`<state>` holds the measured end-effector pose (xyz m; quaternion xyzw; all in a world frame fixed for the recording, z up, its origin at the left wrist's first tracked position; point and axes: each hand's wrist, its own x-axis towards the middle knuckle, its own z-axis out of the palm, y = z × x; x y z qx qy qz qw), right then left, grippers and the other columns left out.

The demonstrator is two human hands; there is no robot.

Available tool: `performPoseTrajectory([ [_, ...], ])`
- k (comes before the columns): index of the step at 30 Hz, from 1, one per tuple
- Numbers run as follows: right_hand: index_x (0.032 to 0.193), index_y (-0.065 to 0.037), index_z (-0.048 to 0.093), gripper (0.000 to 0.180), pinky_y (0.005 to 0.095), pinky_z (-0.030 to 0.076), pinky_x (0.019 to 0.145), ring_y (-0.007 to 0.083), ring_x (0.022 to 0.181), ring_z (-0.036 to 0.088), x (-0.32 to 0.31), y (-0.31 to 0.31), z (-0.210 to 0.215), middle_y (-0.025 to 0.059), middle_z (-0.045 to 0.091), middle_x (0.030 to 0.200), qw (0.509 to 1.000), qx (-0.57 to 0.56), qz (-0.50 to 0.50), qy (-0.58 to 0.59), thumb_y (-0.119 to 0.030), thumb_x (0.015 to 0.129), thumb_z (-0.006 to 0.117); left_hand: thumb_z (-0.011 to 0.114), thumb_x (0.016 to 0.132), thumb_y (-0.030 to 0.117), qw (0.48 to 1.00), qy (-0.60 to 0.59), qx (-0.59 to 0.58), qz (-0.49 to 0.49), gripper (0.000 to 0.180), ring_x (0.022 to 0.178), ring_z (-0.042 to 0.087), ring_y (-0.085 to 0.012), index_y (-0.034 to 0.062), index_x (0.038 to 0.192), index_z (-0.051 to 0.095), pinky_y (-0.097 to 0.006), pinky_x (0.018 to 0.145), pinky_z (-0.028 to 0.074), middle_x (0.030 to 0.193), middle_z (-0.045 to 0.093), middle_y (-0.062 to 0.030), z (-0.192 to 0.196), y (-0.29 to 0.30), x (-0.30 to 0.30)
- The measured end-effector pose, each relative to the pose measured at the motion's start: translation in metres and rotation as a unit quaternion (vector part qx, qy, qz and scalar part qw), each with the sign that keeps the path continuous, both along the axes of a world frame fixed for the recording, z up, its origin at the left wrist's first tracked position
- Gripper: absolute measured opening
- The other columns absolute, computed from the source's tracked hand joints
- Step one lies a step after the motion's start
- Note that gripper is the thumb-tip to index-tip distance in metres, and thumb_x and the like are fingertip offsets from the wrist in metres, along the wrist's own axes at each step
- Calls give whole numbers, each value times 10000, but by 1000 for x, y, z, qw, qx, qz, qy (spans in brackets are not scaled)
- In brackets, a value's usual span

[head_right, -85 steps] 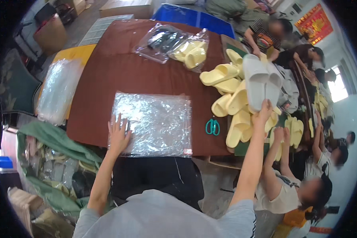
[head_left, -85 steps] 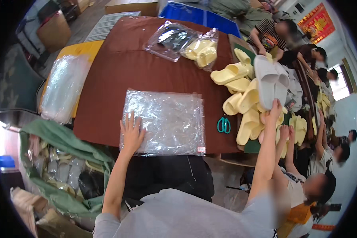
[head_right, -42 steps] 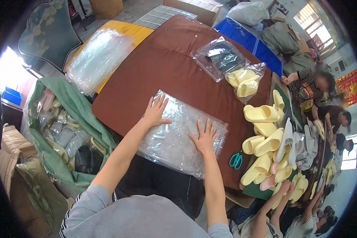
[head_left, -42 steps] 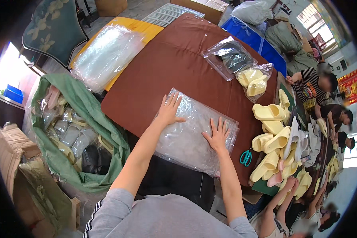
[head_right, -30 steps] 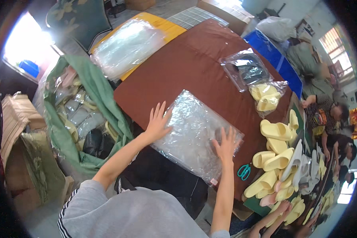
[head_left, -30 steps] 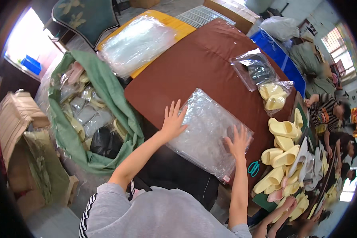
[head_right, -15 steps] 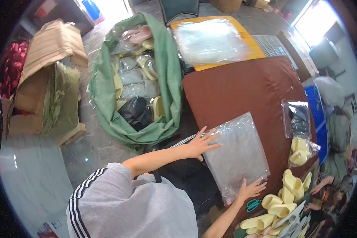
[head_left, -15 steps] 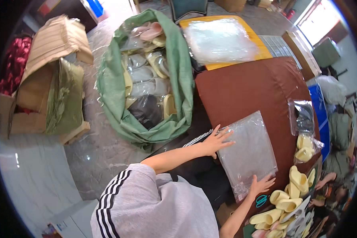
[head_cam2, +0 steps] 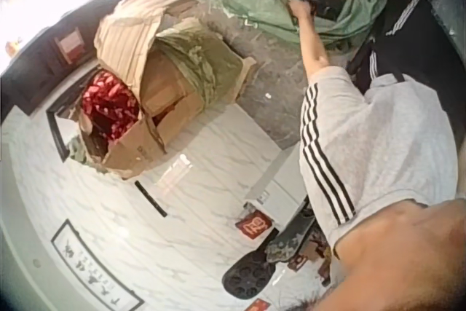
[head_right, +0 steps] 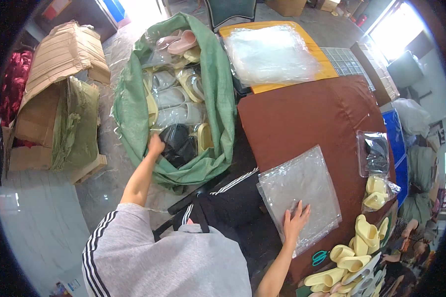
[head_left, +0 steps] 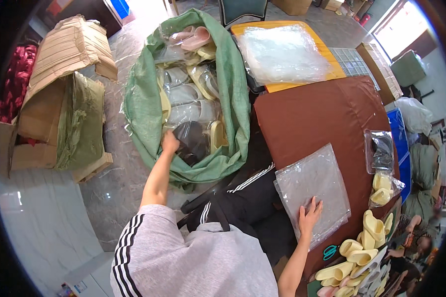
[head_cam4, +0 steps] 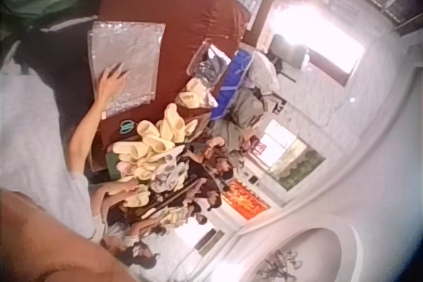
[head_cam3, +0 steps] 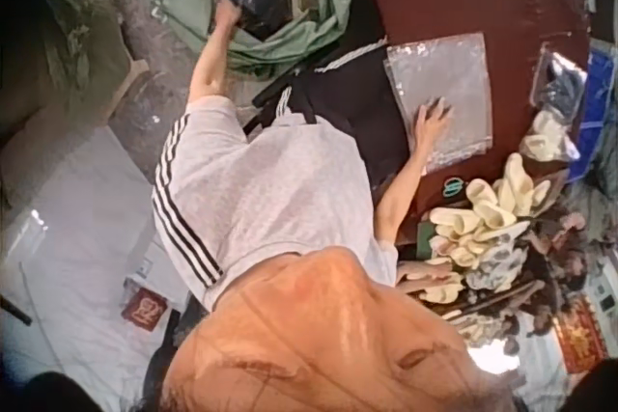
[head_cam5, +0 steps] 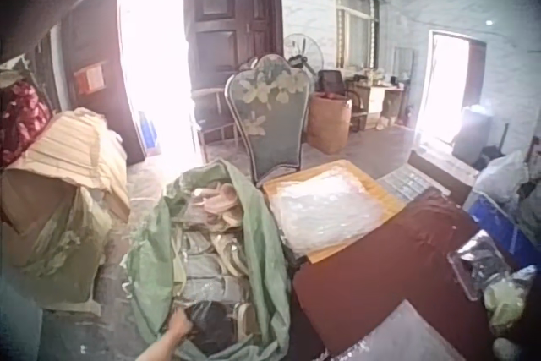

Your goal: The person packs pairs of slippers into plastic bags by hand.

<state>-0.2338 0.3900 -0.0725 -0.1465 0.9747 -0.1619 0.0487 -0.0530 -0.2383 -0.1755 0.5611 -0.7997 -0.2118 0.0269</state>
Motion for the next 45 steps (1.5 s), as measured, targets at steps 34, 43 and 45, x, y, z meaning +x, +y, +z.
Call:
performPoseTrajectory([
  [34, 1340, -4, 523, 412, 329, 438, 995, 218, 1229, 527, 24, 42, 52, 146, 538, 1315, 830, -520, -201, 14, -159, 964, 584, 675, 897, 166, 539, 513, 631, -219, 183, 938, 688, -216, 110, 1069, 646, -356, 740, 572, 1010, 710, -68, 335, 384, -188],
  [43, 1235, 0, 577, 294, 349, 472, 943, 263, 1093, 595, 38, 109, 89, 146, 579, 1217, 830, -407, -322, 204, -48, 950, 525, 621, 931, 119, 518, 255, 816, 27, 149, 1107, 596, -284, 46, 1054, 582, -459, 1035, 470, 1126, 628, -114, 120, 474, -147],
  [45, 1141, -7, 633, 240, 365, 485, 914, 293, 1046, 618, 38, 126, 70, 150, 625, 1121, 858, -358, -315, 195, -31, 932, 516, 604, 922, 81, 582, 162, 797, 23, 144, 1157, 563, -322, 26, 1048, 562, -477, 1052, 455, 1160, 598, -147, 116, 469, -124],
])
